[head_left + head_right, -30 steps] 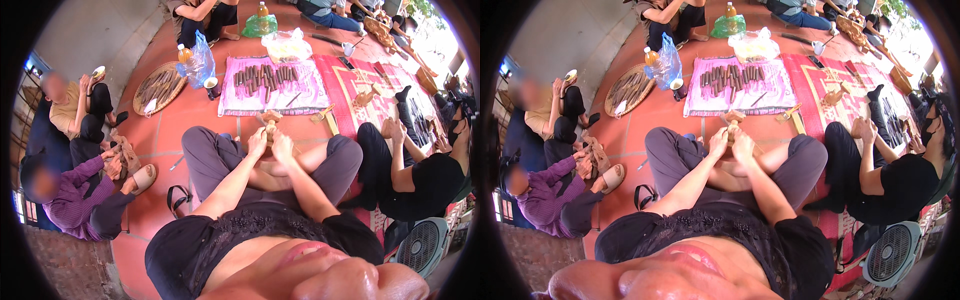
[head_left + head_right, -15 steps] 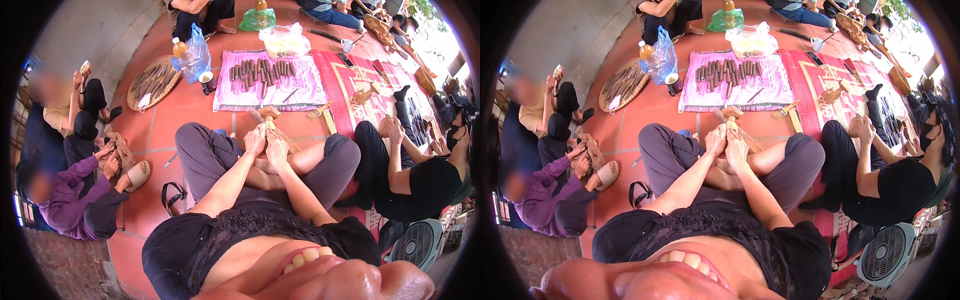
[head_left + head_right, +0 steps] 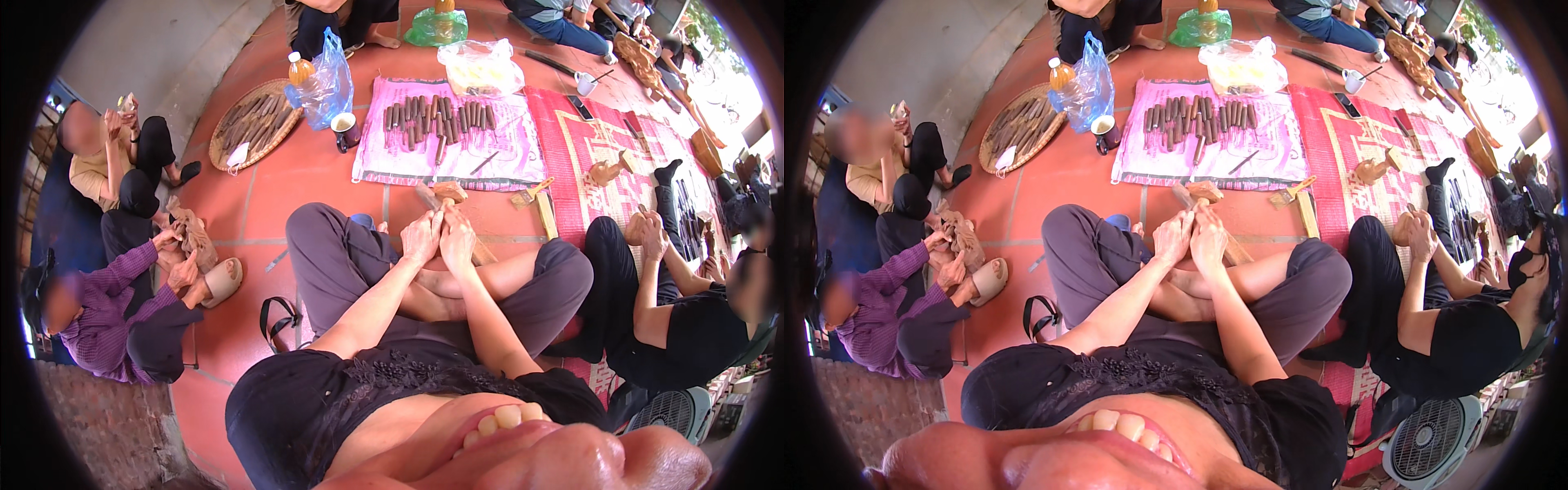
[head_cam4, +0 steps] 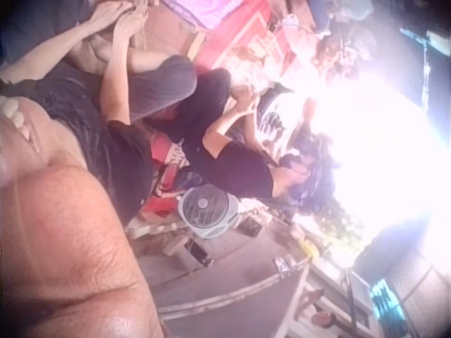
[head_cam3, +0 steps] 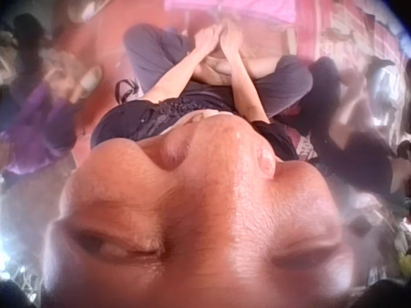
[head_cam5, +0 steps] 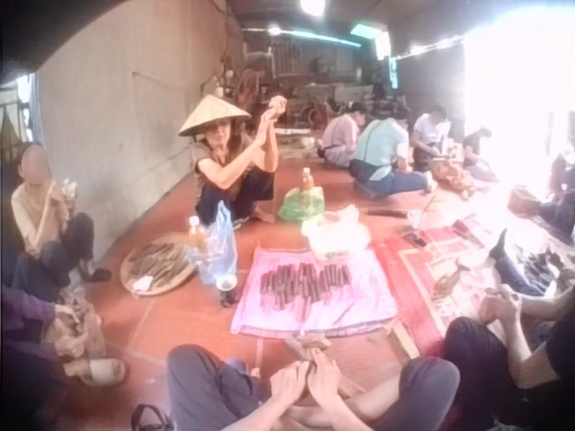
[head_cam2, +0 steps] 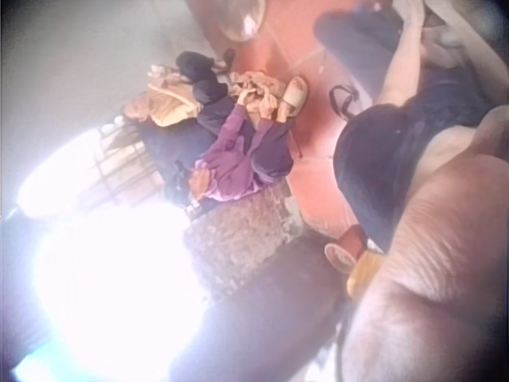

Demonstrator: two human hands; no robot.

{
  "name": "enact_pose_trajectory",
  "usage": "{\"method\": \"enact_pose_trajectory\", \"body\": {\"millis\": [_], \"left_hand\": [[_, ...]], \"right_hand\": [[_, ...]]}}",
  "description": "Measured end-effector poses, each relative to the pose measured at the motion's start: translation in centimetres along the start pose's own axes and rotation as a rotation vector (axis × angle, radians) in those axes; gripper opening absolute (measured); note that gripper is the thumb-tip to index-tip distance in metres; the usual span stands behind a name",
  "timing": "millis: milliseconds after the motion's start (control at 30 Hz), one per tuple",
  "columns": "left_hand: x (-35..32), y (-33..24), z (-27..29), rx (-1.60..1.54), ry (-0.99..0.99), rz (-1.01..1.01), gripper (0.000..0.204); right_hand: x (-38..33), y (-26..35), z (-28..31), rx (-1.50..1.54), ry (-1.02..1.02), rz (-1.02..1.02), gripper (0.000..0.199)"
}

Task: The person sits cross-legged on the floor and uses a small knife to carve a piece of wood held in their left hand. They repeatedly scrape and shape the wood while other people work nearby on similar tasks.

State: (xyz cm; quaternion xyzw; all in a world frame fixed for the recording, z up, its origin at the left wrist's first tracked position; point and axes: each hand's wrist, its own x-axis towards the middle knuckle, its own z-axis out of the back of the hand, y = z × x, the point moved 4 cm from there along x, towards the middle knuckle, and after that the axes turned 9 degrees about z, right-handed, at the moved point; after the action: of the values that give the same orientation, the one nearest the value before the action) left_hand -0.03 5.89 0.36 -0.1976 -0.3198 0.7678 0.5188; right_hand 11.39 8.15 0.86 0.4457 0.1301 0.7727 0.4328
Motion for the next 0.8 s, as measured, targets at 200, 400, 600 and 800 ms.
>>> {"method": "enact_pose_trajectory", "body": {"millis": [200, 400, 600, 800], "left_hand": [[-0.4, 2.2, -1.0, -0.04, -0.126, -0.059, 0.032], [0.8, 4.7, -2.6, -0.207, -0.043, 0.113, 0.039], [1.6, 6.0, -2.9, -0.38, 0.069, 0.283, 0.038], [1.7, 7.0, -3.7, -0.318, -0.017, 0.233, 0.037]], "right_hand": [[-0.5, -0.4, -0.1, 0.026, 0.156, -0.245, 0.03], [-0.3, 0.9, 0.5, -0.009, 0.072, -0.123, 0.028], [0.3, -0.8, -0.2, 0.017, 0.185, -0.244, 0.028], [-1.1, 0.1, -0.5, -0.043, 0.12, -0.08, 0.029]]}}
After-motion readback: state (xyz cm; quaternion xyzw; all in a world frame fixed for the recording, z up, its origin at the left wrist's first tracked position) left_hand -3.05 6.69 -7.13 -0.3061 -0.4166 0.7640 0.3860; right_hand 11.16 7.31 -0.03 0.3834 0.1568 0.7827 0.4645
